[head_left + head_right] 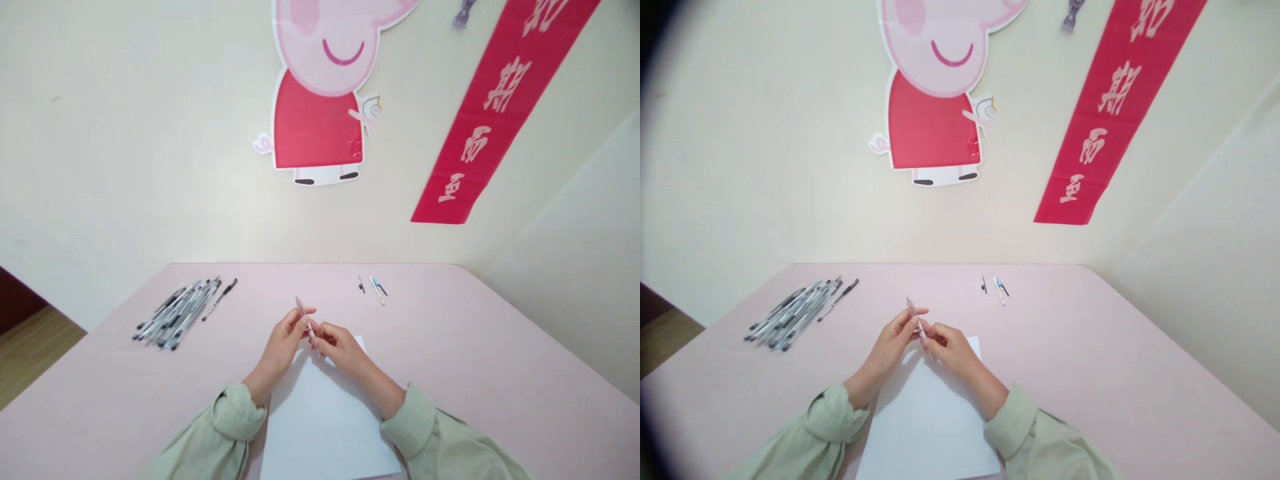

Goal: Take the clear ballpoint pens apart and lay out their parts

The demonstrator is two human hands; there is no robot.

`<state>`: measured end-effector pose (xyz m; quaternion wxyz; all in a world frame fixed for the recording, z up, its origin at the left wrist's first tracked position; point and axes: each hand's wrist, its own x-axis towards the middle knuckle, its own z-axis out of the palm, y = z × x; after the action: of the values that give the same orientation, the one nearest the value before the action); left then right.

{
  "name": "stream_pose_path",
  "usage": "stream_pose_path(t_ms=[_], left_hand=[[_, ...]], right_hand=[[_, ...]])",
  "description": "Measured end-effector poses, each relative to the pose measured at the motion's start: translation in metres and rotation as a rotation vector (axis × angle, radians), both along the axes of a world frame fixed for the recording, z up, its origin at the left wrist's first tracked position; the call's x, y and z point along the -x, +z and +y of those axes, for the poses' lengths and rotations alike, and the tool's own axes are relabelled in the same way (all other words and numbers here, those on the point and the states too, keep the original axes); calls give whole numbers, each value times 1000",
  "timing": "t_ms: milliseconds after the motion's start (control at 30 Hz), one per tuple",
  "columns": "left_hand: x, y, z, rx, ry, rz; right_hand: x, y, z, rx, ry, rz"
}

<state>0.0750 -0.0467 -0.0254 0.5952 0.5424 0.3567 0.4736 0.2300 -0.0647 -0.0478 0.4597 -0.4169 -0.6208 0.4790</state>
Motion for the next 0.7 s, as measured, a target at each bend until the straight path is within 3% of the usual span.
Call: stream_pose_path(t_ms=[167,367,700], left_hand=[[2,1,-3,-129,21,218],[0,-2,-6,-327,-10,439],[6,-9,-10,-721,103,832]], right_hand=[[-3,18,-1,-79,-195,-24],[-8,38,0,-90,-214,87],[-10,34,-2,-95,-261,-285]])
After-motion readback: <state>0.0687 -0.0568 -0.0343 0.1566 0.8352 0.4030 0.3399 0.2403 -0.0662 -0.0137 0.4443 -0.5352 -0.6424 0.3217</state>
